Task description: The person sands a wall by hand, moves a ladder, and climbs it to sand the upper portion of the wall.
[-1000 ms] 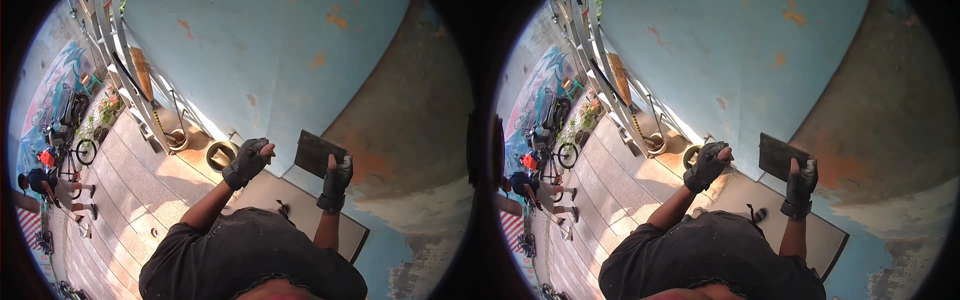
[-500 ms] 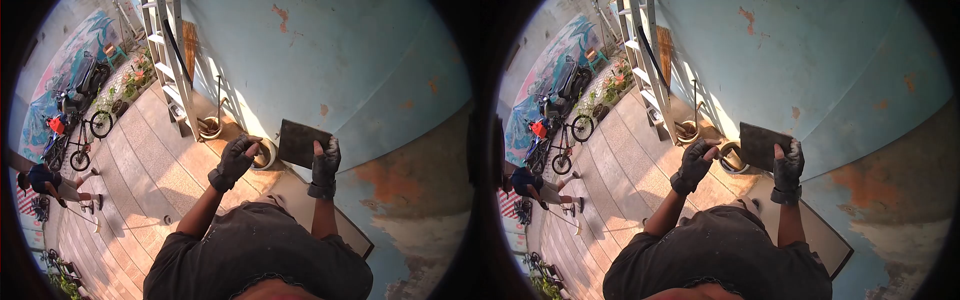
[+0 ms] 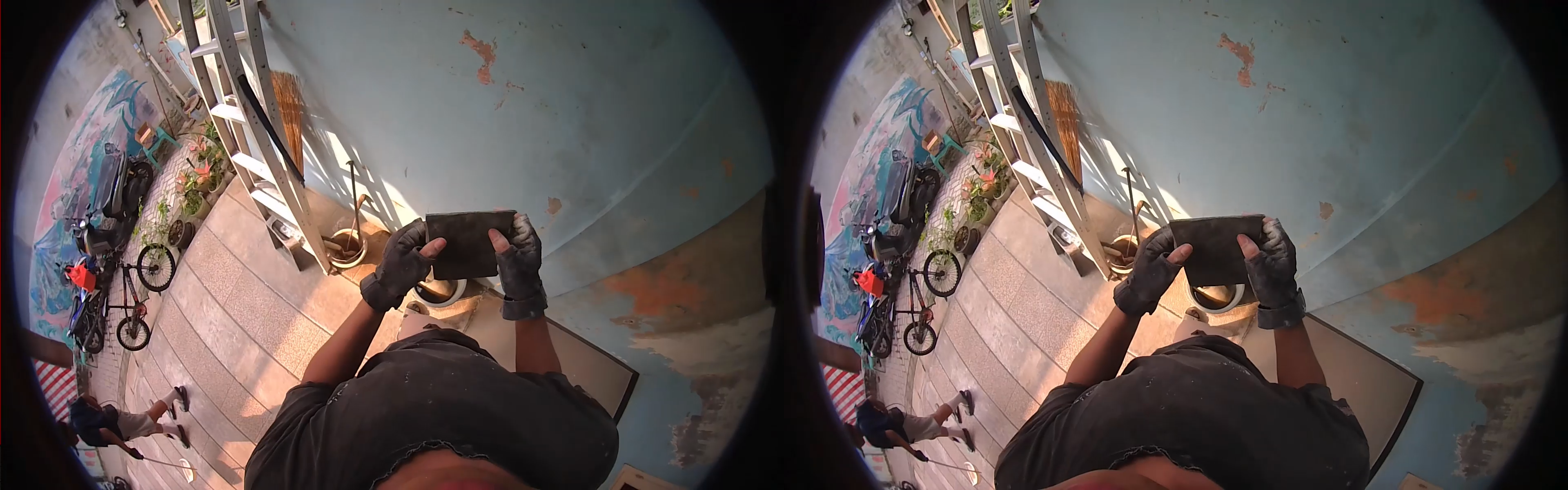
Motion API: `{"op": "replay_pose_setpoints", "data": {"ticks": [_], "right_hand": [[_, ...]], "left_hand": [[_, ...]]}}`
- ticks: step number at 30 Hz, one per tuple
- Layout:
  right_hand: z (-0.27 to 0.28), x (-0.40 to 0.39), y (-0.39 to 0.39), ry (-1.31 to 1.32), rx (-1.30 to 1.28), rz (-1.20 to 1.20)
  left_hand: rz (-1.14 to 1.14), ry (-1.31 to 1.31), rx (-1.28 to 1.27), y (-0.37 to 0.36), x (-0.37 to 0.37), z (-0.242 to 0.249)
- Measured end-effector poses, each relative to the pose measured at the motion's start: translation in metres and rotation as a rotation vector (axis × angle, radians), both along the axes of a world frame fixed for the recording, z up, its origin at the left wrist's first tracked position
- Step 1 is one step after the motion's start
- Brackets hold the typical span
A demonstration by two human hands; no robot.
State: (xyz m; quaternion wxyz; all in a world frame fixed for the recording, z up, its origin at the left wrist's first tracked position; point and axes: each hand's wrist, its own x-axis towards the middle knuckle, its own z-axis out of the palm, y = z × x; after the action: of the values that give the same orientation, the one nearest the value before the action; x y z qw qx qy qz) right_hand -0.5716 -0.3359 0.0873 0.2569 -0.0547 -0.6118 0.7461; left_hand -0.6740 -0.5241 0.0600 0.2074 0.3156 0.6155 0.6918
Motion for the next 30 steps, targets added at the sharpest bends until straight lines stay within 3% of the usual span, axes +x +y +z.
{"op": "replay_pose_setpoints", "data": {"ticks": [3, 8, 10, 11, 13, 17, 20, 24, 25, 27, 28, 29, 30], "right_hand": [[0.0, -0.04, -0.023, -0.009, 0.016, 0.019], [0.001, -0.126, -0.066, 0.0, 0.022, 0.075], [0.004, -0.166, -0.089, -0.008, 0.057, 0.09], [0.004, -0.203, -0.114, 0.018, 0.045, 0.112], [0.0, -0.248, -0.136, 0.119, 0.095, 0.18], [-0.014, -0.321, -0.182, 0.143, 0.2, 0.013], [-0.004, -0.386, -0.226, 0.117, 0.168, -0.036], [0.006, -0.52, -0.26, 0.114, 0.37, -0.024], [0.007, -0.566, -0.255, 0.145, 0.261, 0.069], [0.005, -0.651, -0.247, 0.113, 0.285, 0.013], [0.009, -0.685, -0.246, 0.06, 0.433, -0.135], [0.015, -0.706, -0.248, 0.059, 0.435, -0.138], [0.021, -0.723, -0.252, 0.072, 0.231, -0.129]], "left_hand": [[-0.017, -0.183, 0.068, -0.017, -0.037, 0.013], [-0.041, -0.238, 0.039, -0.069, -0.112, 0.025], [0.045, -0.092, -0.09, -0.102, -0.149, 0.025], [0.13, -0.22, 0.107, -0.13, -0.181, 0.022], [0.245, -0.183, 0.139, -0.172, -0.224, 0.015], [0.395, -0.16, 0.232, -0.265, -0.33, -0.009], [0.396, -0.272, 0.343, -0.323, -0.404, -0.017], [0.282, -0.416, 0.459, -0.378, -0.478, -0.025], [0.284, -0.421, 0.463, -0.388, -0.502, -0.033], [0.274, -0.629, 0.468, -0.407, -0.549, -0.064], [0.271, -0.632, 0.465, -0.41, -0.562, -0.066], [0.237, -0.671, 0.505, -0.41, -0.573, -0.066], [0.201, -0.71, 0.546, -0.41, -0.584, -0.065]]}}
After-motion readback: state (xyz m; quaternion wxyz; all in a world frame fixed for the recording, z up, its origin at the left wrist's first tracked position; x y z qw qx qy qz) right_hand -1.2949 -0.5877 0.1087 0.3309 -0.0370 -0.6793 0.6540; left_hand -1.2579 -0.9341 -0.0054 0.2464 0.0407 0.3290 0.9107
